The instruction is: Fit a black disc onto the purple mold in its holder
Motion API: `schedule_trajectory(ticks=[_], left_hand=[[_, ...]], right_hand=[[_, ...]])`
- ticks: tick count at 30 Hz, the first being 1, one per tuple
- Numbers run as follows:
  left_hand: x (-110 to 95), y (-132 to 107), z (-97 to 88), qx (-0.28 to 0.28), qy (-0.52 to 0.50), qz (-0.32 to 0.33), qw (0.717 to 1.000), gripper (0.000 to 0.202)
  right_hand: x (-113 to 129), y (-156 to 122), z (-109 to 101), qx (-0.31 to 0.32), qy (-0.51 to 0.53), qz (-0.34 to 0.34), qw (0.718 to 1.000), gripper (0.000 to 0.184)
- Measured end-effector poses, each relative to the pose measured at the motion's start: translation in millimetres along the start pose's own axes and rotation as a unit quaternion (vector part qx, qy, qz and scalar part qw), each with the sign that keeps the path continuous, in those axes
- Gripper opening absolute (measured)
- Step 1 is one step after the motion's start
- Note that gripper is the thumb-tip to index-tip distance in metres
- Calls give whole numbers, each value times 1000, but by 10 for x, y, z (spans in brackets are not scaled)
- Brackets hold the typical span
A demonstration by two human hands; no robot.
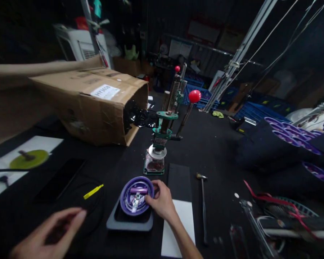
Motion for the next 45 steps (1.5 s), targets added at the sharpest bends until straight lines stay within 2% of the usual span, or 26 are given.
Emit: schedule_trajectory(ticks=[2,3,5,8,11,16,21,24,26,28,32,34,36,38,40,42,45], left_hand=[[-94,-247,405,57,46,63,995,25],[-133,-279,584,80,54,74,993,30],[-169,-191,862,121,66,69,988,45],[-120,73,1072,174,62,38,982,46],[-51,203,1115,200,114,46,972,37],[-24,133,1097,199,226,60,952,40],[-100,100,1087,227,341,29,912,38],[-164,92,1094,234,394,37,888,40],[-187,85,1107,241,407,47,880,41],[-189,82,1115,245,412,52,876,42],[-160,86,1109,247,406,61,878,41],[-147,92,1103,247,387,69,885,41],[-146,99,1110,244,365,86,894,44],[-155,105,1135,238,353,104,899,52],[-170,106,1171,235,357,110,897,55],[-195,107,1205,237,368,100,893,51],[-264,125,1244,242,380,68,890,44]], right_hand=[[42,64,31,24,-26,8,999,37],[57,88,44,33,-45,10,998,36],[91,107,54,43,-89,9,995,37],[194,91,27,42,-162,-21,986,41],[346,110,45,99,-269,-101,953,32],[516,371,209,286,-397,-224,843,18],[671,685,255,433,-426,-284,742,13],[733,772,240,467,-433,-288,715,19],[733,766,247,463,-438,-281,717,21],[705,714,274,445,-439,-272,731,21],[635,579,321,383,-438,-242,776,18],[614,538,264,353,-427,-225,801,18],[586,504,98,321,-407,-213,828,27],[514,442,-169,272,-395,-198,855,38],[369,324,-455,214,-409,-168,871,37],[154,162,-649,184,-439,-132,870,31],[-215,-39,-684,186,-477,-99,853,23]])
Point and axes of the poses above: each hand's wrist, its own y-axis towards the middle knuckle, its own z-axis out of the palm, x = y × z, the point moved 3 cm from there along y, towards the middle knuckle
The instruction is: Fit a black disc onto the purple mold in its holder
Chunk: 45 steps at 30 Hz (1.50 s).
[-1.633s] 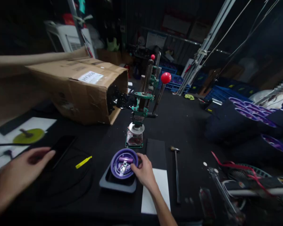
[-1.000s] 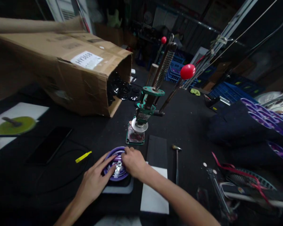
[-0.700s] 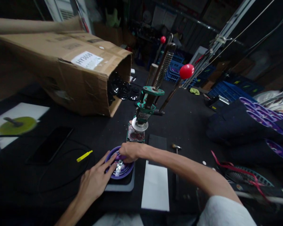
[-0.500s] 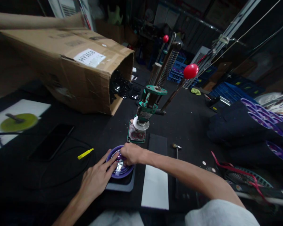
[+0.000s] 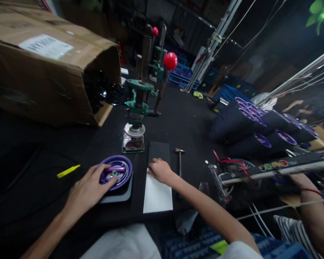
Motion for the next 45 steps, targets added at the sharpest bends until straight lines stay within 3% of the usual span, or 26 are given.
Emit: schedule_trajectory(ticks=[4,8,13,17,20,25,32,45], left_hand=[[-69,61,-55,23,-2,-35,999,40],[-61,35,-30,17,-13,-30,999,45],[7,-145,12,-33,-32,-15,999,53],[28,-192,1,-51,-59,-5,997,47],[25,-174,-25,-66,-68,-12,995,47],[11,-178,-36,-71,-66,-43,994,45],[43,-191,13,-77,-51,-37,995,48],[84,-174,98,-76,-64,-42,994,44]], right_hand=[[-54,38,374,13,-23,-15,1000,23],[-142,119,448,22,9,-75,997,22],[-251,107,183,-41,120,-83,989,19],[-114,165,-133,-91,252,-61,962,26],[138,338,-263,-60,335,-74,938,26],[521,734,-292,34,395,-103,912,25],[727,966,-402,78,339,-114,931,23],[1004,825,-387,79,156,-62,983,27]])
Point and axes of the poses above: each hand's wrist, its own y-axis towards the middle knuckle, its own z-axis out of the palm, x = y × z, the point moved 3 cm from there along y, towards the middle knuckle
